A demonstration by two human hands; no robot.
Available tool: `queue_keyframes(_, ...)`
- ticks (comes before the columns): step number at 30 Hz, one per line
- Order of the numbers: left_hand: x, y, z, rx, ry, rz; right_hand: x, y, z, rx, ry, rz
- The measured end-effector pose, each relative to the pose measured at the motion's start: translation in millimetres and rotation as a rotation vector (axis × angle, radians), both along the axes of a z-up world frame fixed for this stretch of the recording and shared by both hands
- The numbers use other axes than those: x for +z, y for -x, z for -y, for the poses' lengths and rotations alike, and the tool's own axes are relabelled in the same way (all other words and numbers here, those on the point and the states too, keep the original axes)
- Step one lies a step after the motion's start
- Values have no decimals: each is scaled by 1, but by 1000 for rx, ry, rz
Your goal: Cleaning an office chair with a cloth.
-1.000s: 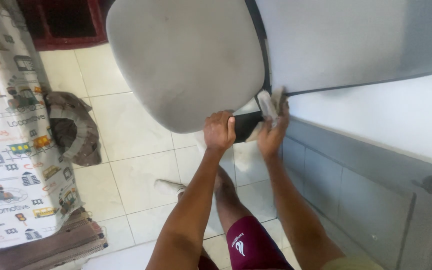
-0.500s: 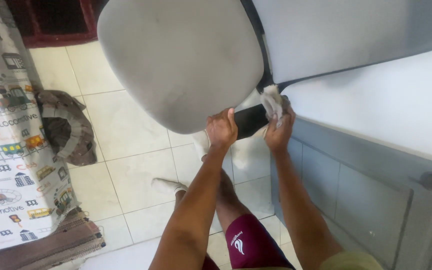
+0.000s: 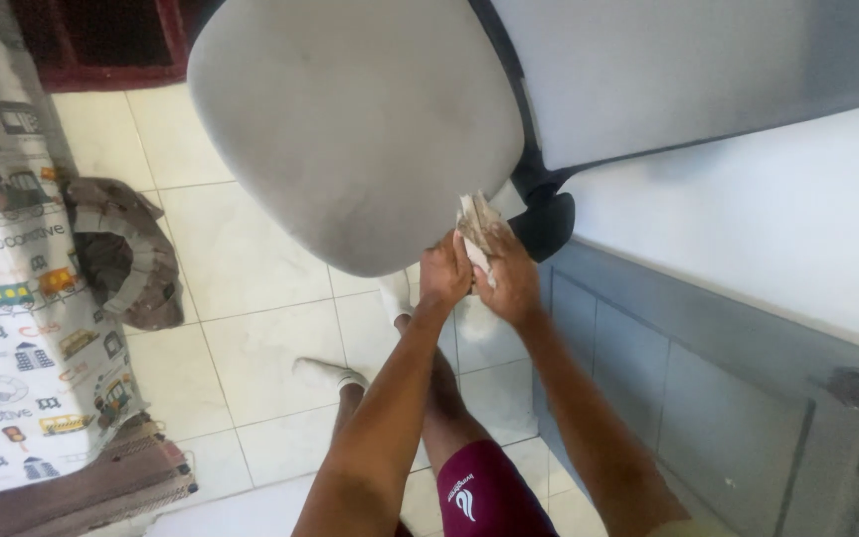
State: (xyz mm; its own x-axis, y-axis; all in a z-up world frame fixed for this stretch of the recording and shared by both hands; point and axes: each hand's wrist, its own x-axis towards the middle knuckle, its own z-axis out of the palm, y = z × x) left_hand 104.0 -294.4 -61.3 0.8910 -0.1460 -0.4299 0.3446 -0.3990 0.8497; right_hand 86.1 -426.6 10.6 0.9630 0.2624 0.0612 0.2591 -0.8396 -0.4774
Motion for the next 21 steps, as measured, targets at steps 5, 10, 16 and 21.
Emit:
queue_keyframes(5,32,0,-17,75,-42,117,5,-15,37,-98,66,109)
queue_keyframes(10,31,36,-45,116,-100,82,-17,0,84,-644,-46,-6)
queue_keyframes(16,42,60,-73,267,-213,44,-4,35,29,-908,-363,-441)
queue_keyframes(21,79,32,-98,177,-296,-59,33,19,-49,-31,-325,36)
